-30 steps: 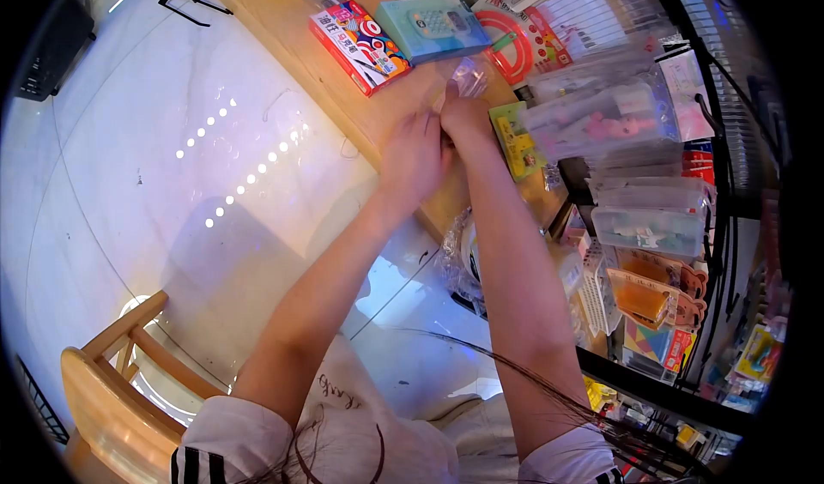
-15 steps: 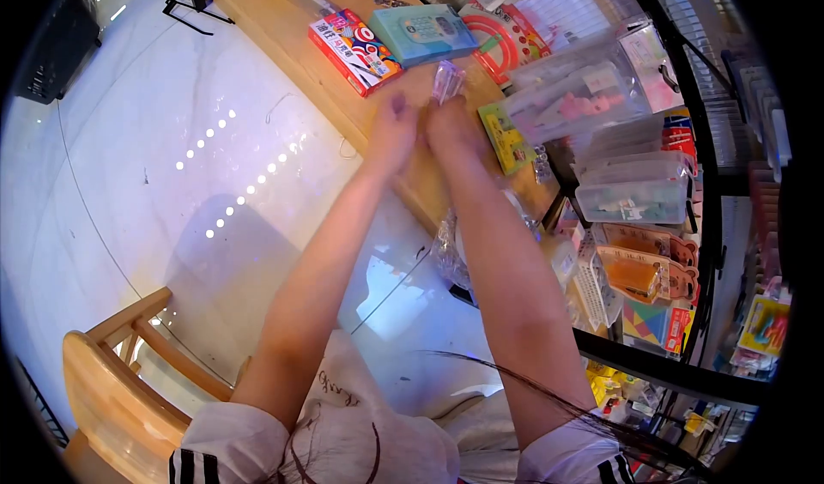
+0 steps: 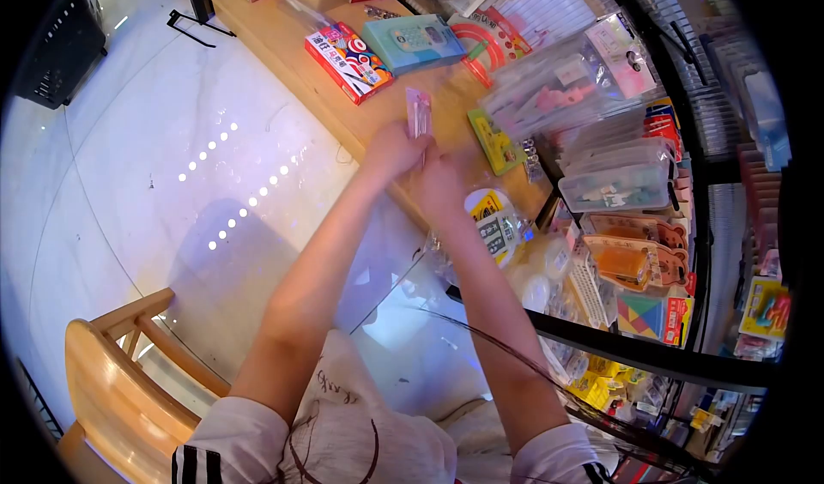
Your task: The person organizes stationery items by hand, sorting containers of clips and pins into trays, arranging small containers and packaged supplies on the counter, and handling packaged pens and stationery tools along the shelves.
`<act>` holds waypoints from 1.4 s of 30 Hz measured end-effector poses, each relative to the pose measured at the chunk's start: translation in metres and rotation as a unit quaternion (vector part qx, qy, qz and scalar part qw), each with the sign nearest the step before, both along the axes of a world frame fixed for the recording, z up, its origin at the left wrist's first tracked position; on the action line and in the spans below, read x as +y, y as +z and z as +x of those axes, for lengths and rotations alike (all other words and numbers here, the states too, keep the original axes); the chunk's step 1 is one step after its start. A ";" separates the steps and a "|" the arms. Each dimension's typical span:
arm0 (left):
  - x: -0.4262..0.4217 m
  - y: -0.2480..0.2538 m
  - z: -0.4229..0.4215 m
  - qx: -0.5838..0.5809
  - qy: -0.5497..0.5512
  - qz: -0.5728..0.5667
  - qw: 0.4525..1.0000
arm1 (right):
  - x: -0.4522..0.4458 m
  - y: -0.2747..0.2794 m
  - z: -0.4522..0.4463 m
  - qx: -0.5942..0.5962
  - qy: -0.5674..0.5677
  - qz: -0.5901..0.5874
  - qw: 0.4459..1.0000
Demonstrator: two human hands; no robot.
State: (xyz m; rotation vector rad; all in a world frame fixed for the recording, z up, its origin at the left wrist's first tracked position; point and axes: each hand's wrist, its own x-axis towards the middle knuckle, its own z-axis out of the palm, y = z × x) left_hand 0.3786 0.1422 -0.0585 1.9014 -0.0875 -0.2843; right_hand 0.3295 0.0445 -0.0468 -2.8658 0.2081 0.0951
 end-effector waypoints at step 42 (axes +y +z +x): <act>-0.037 0.002 -0.039 -0.158 0.012 0.104 0.982 | 0.010 0.026 -0.089 -0.310 -0.065 0.283 0.905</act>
